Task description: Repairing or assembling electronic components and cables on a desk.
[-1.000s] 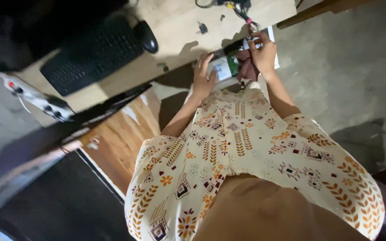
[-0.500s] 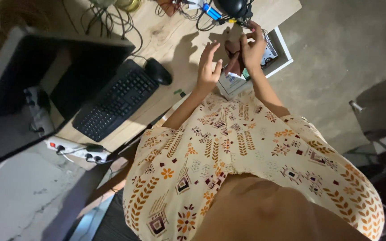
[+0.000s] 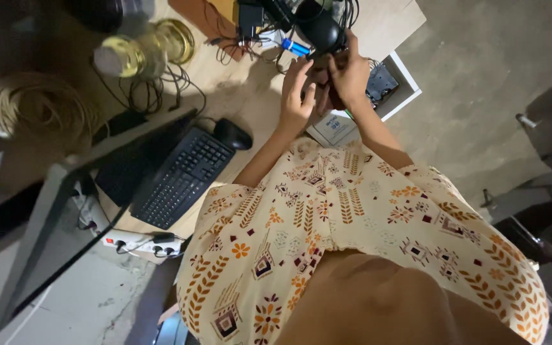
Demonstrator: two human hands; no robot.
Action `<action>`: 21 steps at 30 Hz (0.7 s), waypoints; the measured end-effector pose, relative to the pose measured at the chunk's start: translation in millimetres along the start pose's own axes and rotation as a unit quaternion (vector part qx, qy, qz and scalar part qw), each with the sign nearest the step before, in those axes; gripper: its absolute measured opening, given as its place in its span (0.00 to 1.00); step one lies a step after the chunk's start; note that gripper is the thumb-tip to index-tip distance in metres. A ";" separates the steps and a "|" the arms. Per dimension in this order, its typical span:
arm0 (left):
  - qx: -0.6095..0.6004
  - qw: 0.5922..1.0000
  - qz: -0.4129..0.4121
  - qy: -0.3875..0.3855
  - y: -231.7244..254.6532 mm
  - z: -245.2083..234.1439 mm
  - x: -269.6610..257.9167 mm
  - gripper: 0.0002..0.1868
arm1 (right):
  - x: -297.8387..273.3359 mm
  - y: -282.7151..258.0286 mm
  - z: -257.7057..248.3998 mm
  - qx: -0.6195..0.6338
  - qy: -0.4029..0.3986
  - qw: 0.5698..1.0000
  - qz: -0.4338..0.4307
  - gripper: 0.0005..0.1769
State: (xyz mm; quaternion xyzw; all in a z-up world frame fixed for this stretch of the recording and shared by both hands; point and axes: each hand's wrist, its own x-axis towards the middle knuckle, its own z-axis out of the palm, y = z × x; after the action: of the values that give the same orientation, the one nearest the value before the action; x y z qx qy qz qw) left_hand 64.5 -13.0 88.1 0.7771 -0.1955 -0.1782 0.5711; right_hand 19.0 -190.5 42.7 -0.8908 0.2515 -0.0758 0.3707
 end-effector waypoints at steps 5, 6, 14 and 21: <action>0.001 1.000 -0.007 -0.002 -17.8 3.2 21.3 0.25 | 11.0 -13.6 -1.9 -0.042 -0.032 0.998 0.017 0.42; 0.011 1.000 -0.008 0.003 -19.6 3.2 23.6 0.25 | 13.0 -20.5 -4.3 -0.046 -0.035 0.998 0.004 0.45; 0.023 0.997 -0.073 -0.025 -42.8 7.3 22.4 0.26 | 18.5 -13.3 -0.7 -0.104 -0.063 0.991 0.050 0.42; 0.011 0.997 -0.077 -0.021 -36.9 4.9 17.1 0.26 | -0.6 -17.1 -29.2 -0.066 -0.091 0.992 0.063 0.40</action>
State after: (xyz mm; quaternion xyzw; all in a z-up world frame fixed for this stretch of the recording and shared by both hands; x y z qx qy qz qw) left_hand 80.4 -15.7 50.5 0.7924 -0.1489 -0.2358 0.5425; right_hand 15.8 -198.1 75.5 -0.8991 0.2763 0.0462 0.3363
